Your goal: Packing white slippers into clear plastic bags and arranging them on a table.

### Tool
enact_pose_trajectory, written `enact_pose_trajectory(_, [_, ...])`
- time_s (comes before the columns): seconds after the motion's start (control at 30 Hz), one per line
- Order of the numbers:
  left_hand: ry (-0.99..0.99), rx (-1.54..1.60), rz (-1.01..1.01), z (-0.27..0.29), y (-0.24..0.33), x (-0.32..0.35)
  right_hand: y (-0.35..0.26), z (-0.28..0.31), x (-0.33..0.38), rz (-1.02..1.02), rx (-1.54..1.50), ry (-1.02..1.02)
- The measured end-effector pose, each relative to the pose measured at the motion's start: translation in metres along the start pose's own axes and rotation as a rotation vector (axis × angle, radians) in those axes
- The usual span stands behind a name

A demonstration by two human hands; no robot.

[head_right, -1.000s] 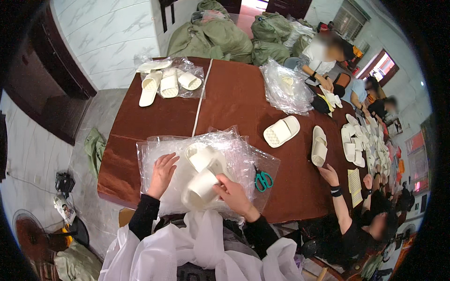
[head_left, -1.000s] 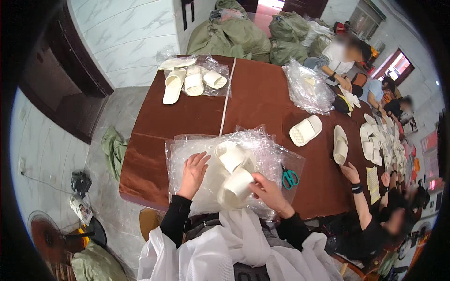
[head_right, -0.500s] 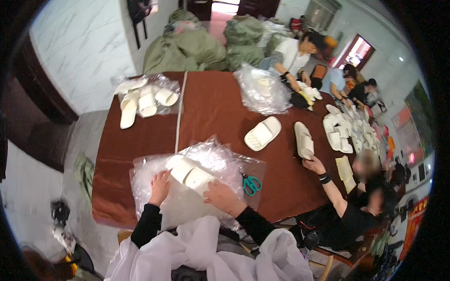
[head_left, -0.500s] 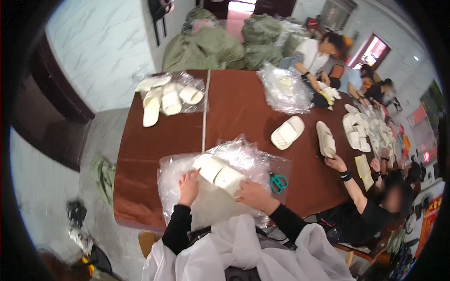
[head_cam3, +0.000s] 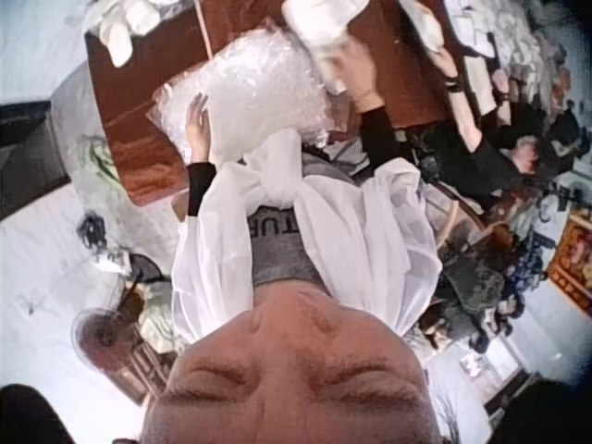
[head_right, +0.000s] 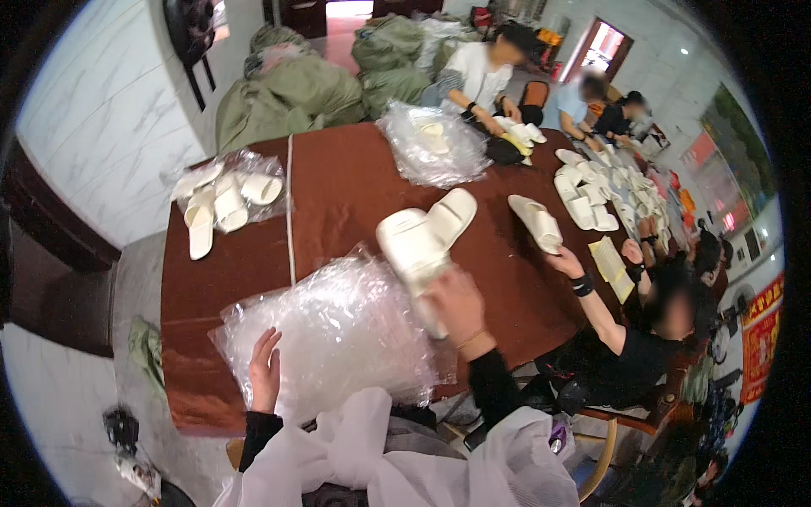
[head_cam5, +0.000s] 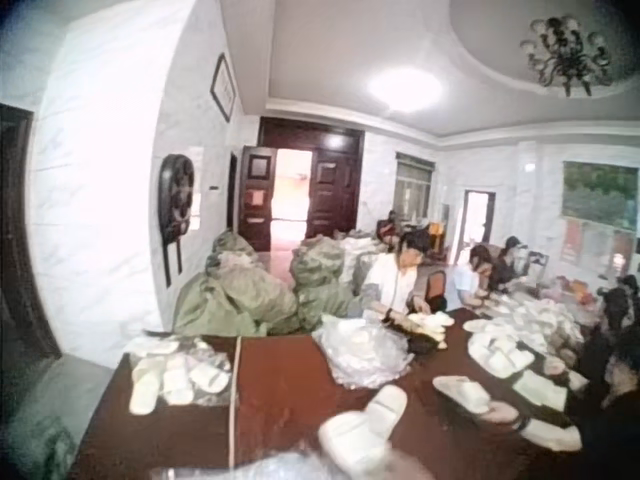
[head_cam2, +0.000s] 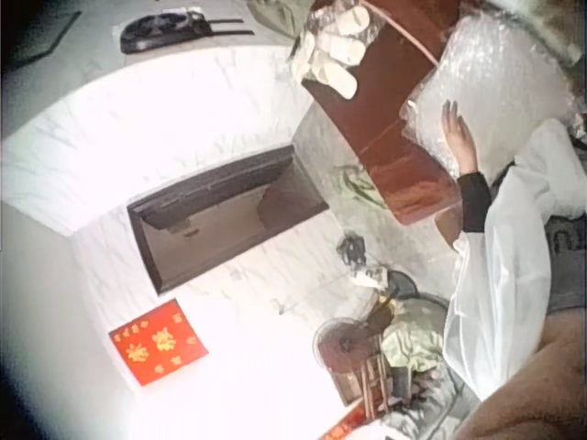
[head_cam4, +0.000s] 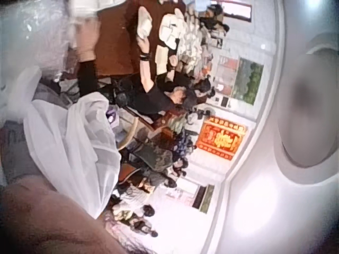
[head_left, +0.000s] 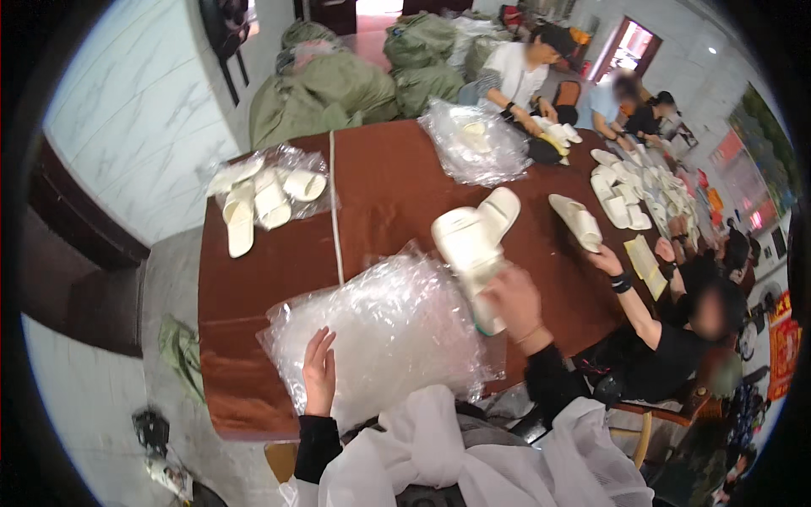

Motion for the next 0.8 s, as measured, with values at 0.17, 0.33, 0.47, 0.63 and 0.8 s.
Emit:
enact_pose_trajectory(0.17, [0.047,-0.598,0.011,0.035,0.018,0.019,-0.047,0.029,-0.024,-0.051,-0.247,0.016])
enact_pose_trajectory(0.33, [-0.053,-0.708,0.087,0.037,0.009,0.035,-0.192,-0.026,0.041,0.456,-0.399,-0.27])
enact_pose_trajectory(0.47, [-0.048,-0.564,0.071,0.048,-0.003,0.051,-0.173,-0.09,0.065,0.446,-0.183,-0.427])
enact_pose_trajectory(0.63, [-0.043,-0.777,0.197,0.044,-0.013,0.067,-0.138,-0.09,0.067,0.344,-0.174,-0.459])
enact_pose_trajectory(0.8, [0.01,-0.612,0.176,0.031,-0.059,0.085,-0.128,-0.09,0.057,0.29,-0.153,-0.345])
Point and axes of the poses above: each hand's wrist, its own x-axis away from the middle knuckle, its own z-axis out of the back of the hand, y = z × x, the point moved 6 cm from there along -x, towards the middle knuckle, and after that the axes turned 15 degrees about x, right-handed, at the moved point
